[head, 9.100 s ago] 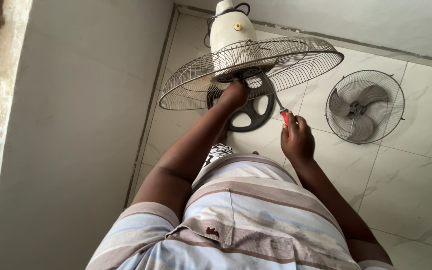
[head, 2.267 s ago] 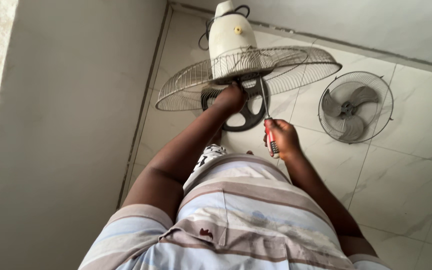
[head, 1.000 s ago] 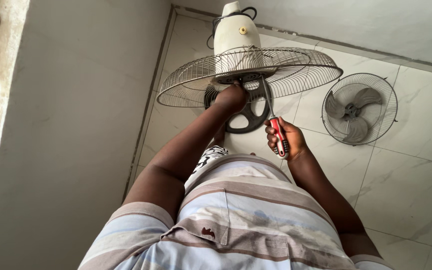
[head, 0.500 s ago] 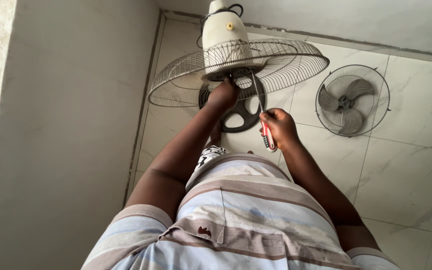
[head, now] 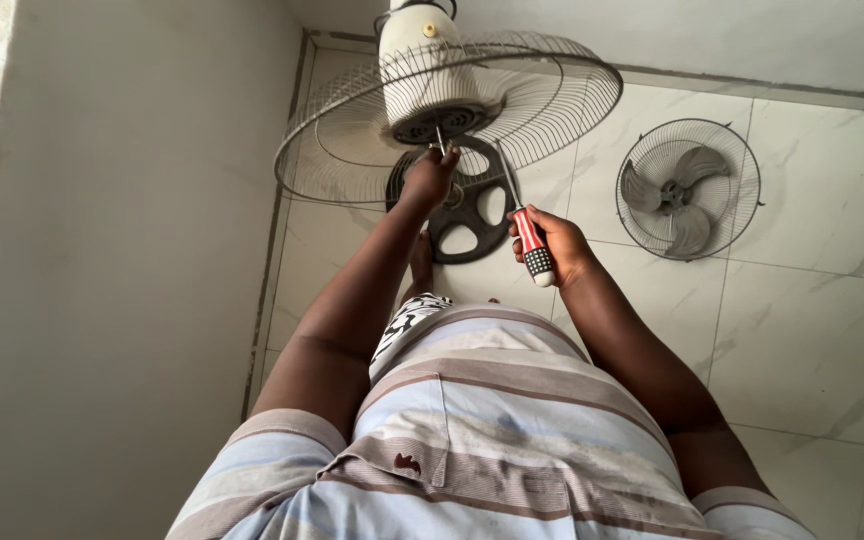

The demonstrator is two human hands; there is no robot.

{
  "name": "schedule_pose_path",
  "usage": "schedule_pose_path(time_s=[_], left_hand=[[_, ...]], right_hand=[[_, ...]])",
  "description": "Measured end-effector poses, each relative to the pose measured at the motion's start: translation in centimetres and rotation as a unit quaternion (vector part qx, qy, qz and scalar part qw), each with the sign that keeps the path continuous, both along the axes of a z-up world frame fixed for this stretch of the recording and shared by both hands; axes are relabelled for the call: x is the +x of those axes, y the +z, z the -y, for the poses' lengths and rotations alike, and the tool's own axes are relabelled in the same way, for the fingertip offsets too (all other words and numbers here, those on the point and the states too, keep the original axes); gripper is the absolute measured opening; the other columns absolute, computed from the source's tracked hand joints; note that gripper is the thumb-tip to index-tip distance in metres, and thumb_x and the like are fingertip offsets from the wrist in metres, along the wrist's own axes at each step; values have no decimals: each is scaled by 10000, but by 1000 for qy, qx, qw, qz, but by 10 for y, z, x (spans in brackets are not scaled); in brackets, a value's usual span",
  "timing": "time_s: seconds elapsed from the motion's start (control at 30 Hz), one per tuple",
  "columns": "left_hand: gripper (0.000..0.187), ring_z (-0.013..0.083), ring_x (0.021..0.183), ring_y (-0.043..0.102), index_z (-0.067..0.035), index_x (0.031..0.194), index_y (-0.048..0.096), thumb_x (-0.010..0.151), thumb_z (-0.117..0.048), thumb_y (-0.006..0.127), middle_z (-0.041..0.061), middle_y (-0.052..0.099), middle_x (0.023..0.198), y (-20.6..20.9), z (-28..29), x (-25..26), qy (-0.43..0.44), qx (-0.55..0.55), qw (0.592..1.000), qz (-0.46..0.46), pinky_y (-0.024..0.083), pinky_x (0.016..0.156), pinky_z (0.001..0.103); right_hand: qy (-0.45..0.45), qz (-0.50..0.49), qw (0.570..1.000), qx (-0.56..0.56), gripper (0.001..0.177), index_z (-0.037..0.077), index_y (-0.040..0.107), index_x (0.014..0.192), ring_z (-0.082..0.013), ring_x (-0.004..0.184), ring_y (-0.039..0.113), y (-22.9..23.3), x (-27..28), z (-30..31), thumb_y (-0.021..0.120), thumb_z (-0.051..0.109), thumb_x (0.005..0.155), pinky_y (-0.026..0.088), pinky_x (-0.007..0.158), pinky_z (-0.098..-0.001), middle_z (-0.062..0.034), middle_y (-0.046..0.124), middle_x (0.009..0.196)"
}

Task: The person uses a screwdriver to remove the front cage and blades from a ceiling fan, then reattaches the blades and cage. The task involves unscrewing, detaching, and reassembling fan components.

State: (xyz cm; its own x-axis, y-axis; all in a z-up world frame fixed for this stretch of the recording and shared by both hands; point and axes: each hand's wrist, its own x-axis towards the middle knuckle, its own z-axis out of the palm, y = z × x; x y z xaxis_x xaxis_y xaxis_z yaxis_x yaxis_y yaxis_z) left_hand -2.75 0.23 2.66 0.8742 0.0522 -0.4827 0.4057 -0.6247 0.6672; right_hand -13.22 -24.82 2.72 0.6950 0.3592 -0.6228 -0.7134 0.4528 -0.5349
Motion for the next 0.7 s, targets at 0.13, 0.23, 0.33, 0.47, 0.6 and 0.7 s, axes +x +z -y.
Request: schedule_pose_path(time_s=[0.13, 0.23, 0.33, 0.47, 0.6, 0.7], left_hand=[[540, 332, 1077, 689, -39, 1319, 571, 1005, -476, 532, 194, 710, 1178, -2, 5, -19, -9, -28, 999, 18, 529, 909, 464], [477, 271, 934, 707, -26, 1251, 618, 1013, -437, 585, 162, 733, 1063, 0, 17, -34, -23, -39, 999, 4, 549, 832, 430], [432, 212, 705, 648, -6, 1192, 625, 1019, -401, 609, 136, 706, 892, 3, 32, -57, -48, -82, 995, -43, 542, 649, 392], [380, 148, 536, 556, -17, 1134, 590, 975, -358, 643, 83, 651, 752, 10, 57, -79, -69, -172, 980, -70, 473, 475, 323], [397, 146, 562, 588, 10, 1088, 614, 987, -372, 648, 76, 670, 742, 11, 74, -97, -128, -156, 976, -85, 479, 503, 309], [412, 150, 568, 584, 18, 1082, 627, 994, -384, 643, 76, 665, 736, 13, 83, -96, -171, -150, 969, -98, 476, 514, 320]], right_hand=[[-4, 15, 1000, -19, 344, 17, 651, 1147, -189, 663, 661, 5, -20, 8, 542, 331, 1057, 564, 586, -329, -78, 678, 867], [-10, 24, 999, -32, 303, 26, 638, 1138, -202, 679, 662, 7, -29, 13, 558, 305, 1047, 569, 596, -345, -88, 676, 881], [-21, 34, 999, -26, 269, 41, 635, 1149, -205, 688, 655, 6, -42, 19, 576, 278, 1036, 562, 594, -347, -87, 669, 895], [-41, 33, 997, -50, 256, 51, 634, 1168, -201, 701, 653, 9, -57, 38, 608, 253, 1012, 559, 601, -346, -83, 666, 907], [-83, 22, 995, -52, 253, 59, 616, 1174, -193, 741, 661, 4, -85, 55, 643, 243, 1004, 563, 635, -344, -67, 664, 938], [-129, 20, 990, -48, 267, 54, 631, 1171, -196, 735, 654, -1, -98, 65, 641, 253, 994, 571, 636, -353, -69, 665, 934]])
